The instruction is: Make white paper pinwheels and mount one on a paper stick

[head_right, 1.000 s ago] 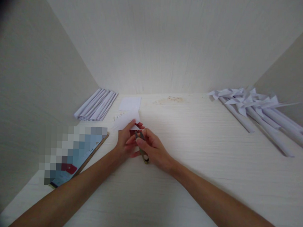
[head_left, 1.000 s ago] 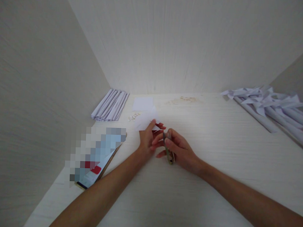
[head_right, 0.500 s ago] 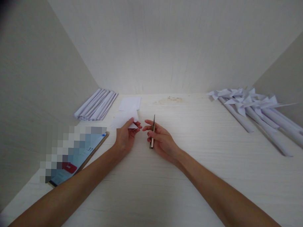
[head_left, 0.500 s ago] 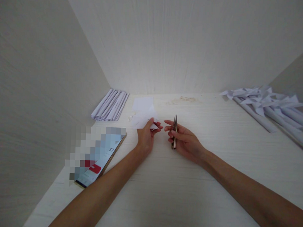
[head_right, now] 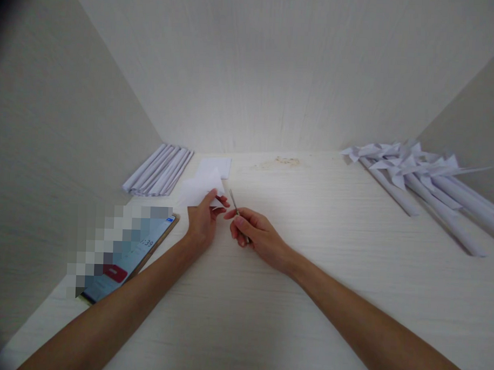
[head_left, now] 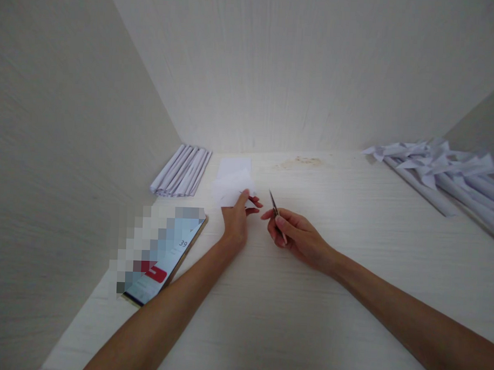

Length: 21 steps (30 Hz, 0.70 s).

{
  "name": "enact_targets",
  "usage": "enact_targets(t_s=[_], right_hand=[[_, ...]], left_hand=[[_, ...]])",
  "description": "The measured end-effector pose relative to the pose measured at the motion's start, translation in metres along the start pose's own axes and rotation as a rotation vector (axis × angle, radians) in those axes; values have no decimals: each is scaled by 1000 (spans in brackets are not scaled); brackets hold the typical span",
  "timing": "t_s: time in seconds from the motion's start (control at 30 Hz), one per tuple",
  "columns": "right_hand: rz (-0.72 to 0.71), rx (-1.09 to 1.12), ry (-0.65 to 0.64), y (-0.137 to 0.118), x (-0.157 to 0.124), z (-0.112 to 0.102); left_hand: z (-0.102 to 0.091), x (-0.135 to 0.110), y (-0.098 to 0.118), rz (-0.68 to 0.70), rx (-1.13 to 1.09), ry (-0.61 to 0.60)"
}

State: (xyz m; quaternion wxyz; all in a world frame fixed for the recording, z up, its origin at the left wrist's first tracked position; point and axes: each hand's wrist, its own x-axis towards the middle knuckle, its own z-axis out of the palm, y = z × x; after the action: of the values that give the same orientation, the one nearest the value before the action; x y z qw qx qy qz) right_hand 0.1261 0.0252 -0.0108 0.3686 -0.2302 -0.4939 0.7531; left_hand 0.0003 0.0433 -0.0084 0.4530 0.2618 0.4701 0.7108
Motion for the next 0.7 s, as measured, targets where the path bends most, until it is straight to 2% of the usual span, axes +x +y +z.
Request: enact_targets(t_s=[0.1,0.2,0.3,0.47,0.6,0.7], right_hand=[[5,-11,-101,2,-2,6],[34,-40,-222,2,-4,9],[31,-70,-254,2,-4,9],[-25,-47,-127,2,-3,8],[-62,-46,25,0,0,4],[-45,-116,80,-3,1,1]], left_hand=[[-1,1,-1,-3,60,21],[-1,0,-2,-4,139,-6],[-1,-1,-3,9,179,-19],[-1,-2,-3,-46,145,12],[-1,-1,-3,-5,80,3],[-1,-1,-2,19,40,10]])
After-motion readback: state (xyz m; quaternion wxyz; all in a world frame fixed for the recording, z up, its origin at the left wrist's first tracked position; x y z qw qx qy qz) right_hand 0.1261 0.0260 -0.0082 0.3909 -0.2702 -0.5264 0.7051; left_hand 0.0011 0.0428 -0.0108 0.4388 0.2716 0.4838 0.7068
